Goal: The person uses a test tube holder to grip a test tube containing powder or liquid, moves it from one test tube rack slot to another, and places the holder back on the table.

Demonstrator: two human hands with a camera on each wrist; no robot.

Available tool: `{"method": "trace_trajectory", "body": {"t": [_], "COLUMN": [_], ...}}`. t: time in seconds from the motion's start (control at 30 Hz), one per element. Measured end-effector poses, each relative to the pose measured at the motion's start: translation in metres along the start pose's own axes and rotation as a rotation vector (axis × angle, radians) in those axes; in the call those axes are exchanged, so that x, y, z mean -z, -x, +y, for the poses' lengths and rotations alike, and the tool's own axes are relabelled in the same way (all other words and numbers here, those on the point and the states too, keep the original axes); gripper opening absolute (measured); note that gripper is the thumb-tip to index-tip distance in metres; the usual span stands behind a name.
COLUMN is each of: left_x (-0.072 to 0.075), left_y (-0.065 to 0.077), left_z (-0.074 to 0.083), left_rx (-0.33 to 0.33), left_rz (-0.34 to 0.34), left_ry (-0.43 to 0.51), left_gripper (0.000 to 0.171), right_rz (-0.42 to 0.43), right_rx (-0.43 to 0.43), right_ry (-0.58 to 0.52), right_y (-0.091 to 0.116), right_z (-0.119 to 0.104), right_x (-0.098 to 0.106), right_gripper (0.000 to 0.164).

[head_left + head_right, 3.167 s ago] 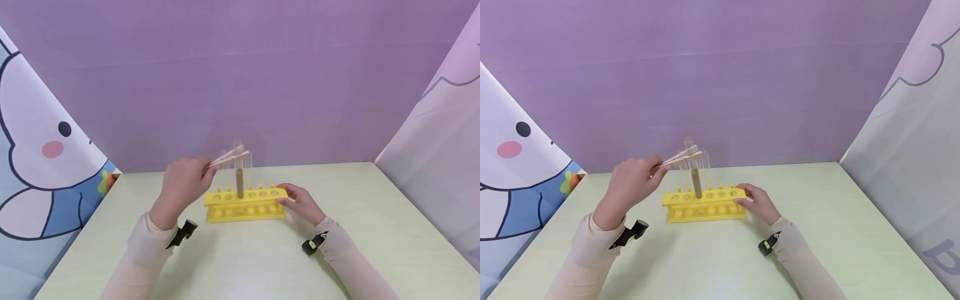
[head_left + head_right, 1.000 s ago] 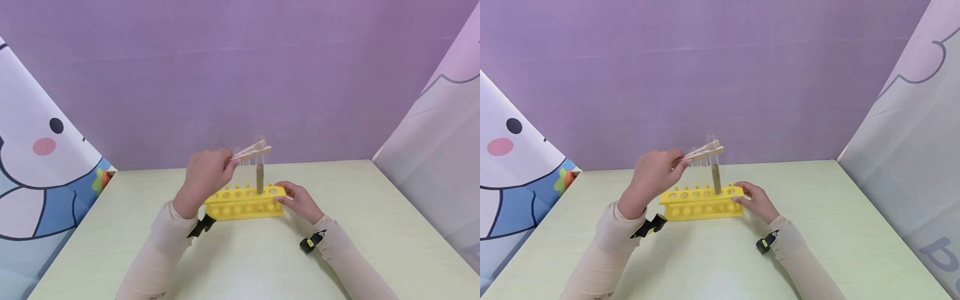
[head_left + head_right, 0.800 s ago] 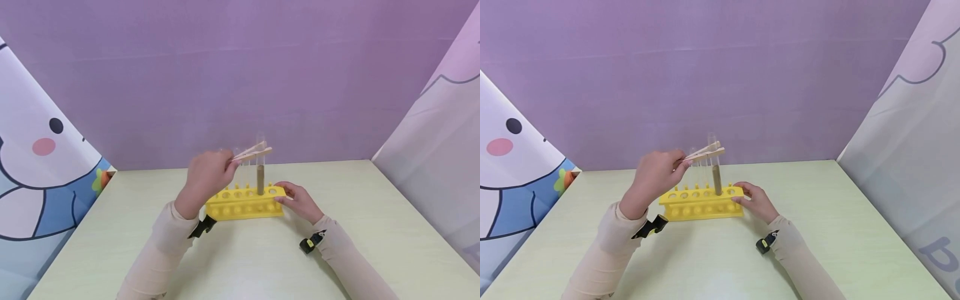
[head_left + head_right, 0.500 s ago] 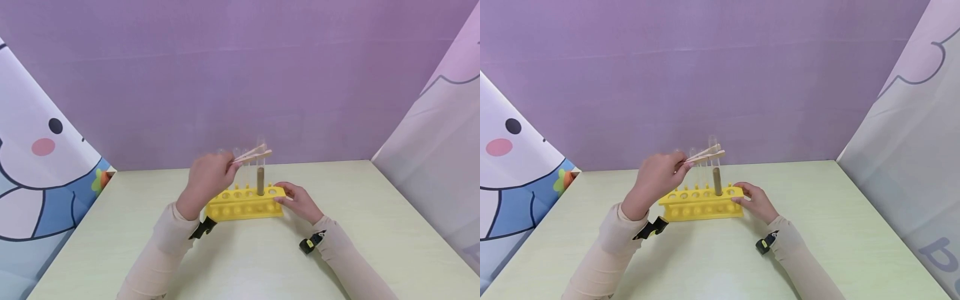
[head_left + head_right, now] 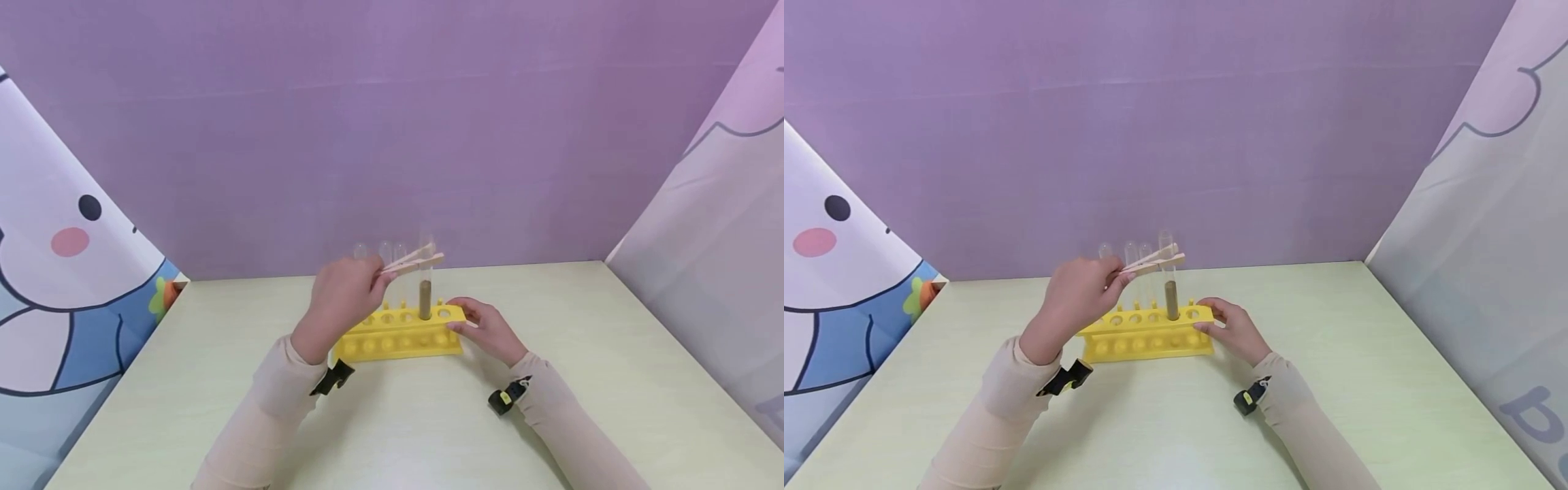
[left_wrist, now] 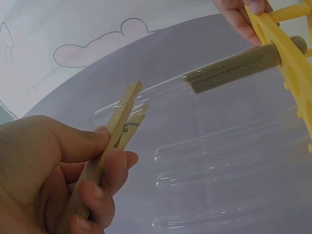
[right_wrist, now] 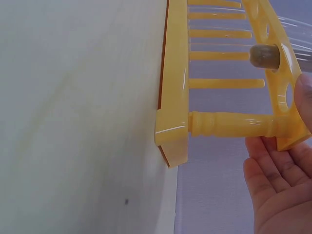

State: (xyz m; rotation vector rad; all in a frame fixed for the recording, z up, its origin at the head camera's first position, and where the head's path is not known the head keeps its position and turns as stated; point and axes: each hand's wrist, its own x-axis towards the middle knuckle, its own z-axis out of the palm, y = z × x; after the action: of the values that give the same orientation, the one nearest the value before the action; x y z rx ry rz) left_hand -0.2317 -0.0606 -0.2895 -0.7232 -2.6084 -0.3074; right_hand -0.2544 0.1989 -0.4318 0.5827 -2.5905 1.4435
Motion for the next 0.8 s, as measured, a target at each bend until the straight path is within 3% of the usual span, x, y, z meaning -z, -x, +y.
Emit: {"method": "trace_trajectory", "body": {"t": [0.8], "left_x": [-0.016], "left_y": [0.008], "left_z": [-0.002], "left_rx": [-0.017], "left_rz": [-0.013], "left_ry": [0.016], "left_gripper": [0.029], "right_rz": [-0.011], "right_rx": [-0.033], "right_ry": [-0.024], "right_y": [0.001], "right_z": [-0.003], "right_x": [-0.001], "right_gripper": [0.04]}}
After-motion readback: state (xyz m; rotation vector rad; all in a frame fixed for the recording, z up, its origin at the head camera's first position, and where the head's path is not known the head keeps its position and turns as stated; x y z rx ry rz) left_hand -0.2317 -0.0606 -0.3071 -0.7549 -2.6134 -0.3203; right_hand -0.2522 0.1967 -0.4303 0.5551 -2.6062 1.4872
